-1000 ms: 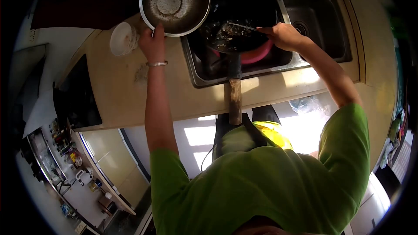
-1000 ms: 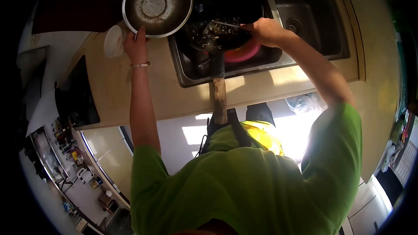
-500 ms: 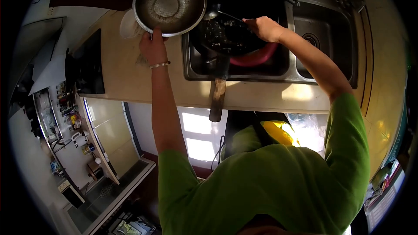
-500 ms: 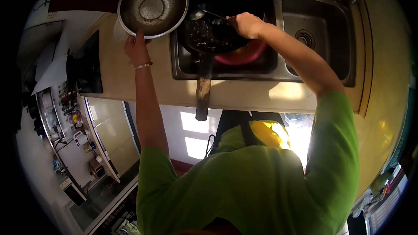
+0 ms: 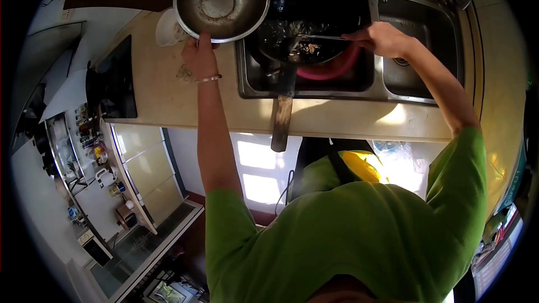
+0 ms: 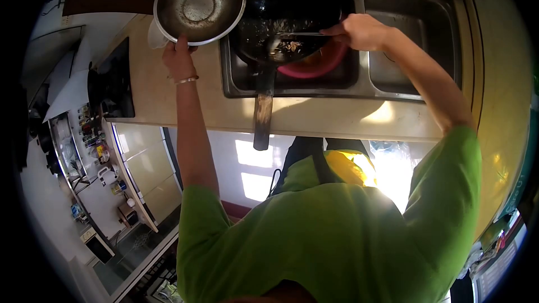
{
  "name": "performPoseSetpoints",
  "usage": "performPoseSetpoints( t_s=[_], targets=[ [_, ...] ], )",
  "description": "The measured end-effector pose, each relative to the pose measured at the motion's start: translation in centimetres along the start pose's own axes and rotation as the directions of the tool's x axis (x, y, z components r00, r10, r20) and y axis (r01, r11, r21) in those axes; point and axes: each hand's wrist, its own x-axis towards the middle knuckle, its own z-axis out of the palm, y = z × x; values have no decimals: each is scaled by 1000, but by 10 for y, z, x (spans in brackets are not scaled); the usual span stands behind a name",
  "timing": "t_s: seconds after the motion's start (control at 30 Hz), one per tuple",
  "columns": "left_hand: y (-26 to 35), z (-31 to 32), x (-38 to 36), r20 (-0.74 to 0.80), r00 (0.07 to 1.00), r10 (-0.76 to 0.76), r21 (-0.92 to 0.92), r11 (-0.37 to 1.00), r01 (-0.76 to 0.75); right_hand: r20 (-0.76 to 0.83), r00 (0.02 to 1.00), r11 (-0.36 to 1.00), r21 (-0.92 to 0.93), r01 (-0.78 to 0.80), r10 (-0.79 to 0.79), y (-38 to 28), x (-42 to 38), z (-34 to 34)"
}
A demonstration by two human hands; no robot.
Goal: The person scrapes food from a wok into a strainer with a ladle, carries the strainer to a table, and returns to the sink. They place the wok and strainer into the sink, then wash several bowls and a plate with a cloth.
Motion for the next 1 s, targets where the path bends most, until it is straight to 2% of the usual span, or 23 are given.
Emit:
performPoseSetpoints(
  t_s=[0.03,0.1,0.17,0.2,0.3,0.37,0.4,0.53,0.6,0.63,0.7,0.77,0.8,0.87,0.9,0.93,0.97,1.0],
  targets=[
    [1,0,0,4,1000,-1,-6,1000,1,8,999,992,-126,-30,32,3,-12,-8],
    [1,-1,2,14,1000,2,-25,1000,-2,-94,994,985,-169,44,-61,5,-18,-16],
    [-1,3,6,17,1000,-10,29,1000,9,-40,981,958,-210,-194,190,-5,13,-11],
    [2,4,6,17,1000,-9,26,1000,9,-86,986,966,-208,-155,139,-8,27,-5],
    [6,5,6,11,1000,-11,58,998,10,-3,974,957,-185,-224,227,-22,44,0],
    [0,5,10,51,999,13,147,989,-20,31,981,965,-184,-185,193,-26,16,-3],
    [-5,5,12,50,999,9,139,990,-15,61,973,938,-287,-194,220,-30,0,-12],
    [-36,8,20,142,975,170,226,954,-199,9,966,927,-284,-245,258,-34,-22,-32],
    [-40,10,25,159,958,237,255,928,-272,-103,925,852,-364,-377,365,-26,-6,-24],
    [-41,12,24,174,951,256,251,922,-294,-110,925,851,-363,-378,364,-28,-2,-21],
    [-38,14,19,204,940,273,244,916,-319,-44,835,768,-368,-524,548,-44,3,-14],
    [-31,14,15,199,927,318,229,905,-359,13,845,756,-455,-471,534,-68,-16,-7],
    [-36,14,17,200,927,318,226,905,-359,29,851,770,-443,-460,525,-79,-22,-7],
    [-51,14,22,192,944,269,106,950,-293,38,856,782,-430,-452,515,-88,-20,-10],
    [-57,13,25,192,942,275,104,949,-298,-27,862,793,-377,-478,507,-87,-12,-11],
    [-63,12,28,199,953,226,56,969,-242,-91,862,804,-324,-498,498,-84,-3,-12],
    [-66,10,30,209,962,176,10,983,-182,-93,863,805,-323,-497,496,-78,10,-11],
    [-56,7,28,210,961,178,15,982,-186,-126,834,789,-274,-550,538,-70,27,-7]
  ],
)
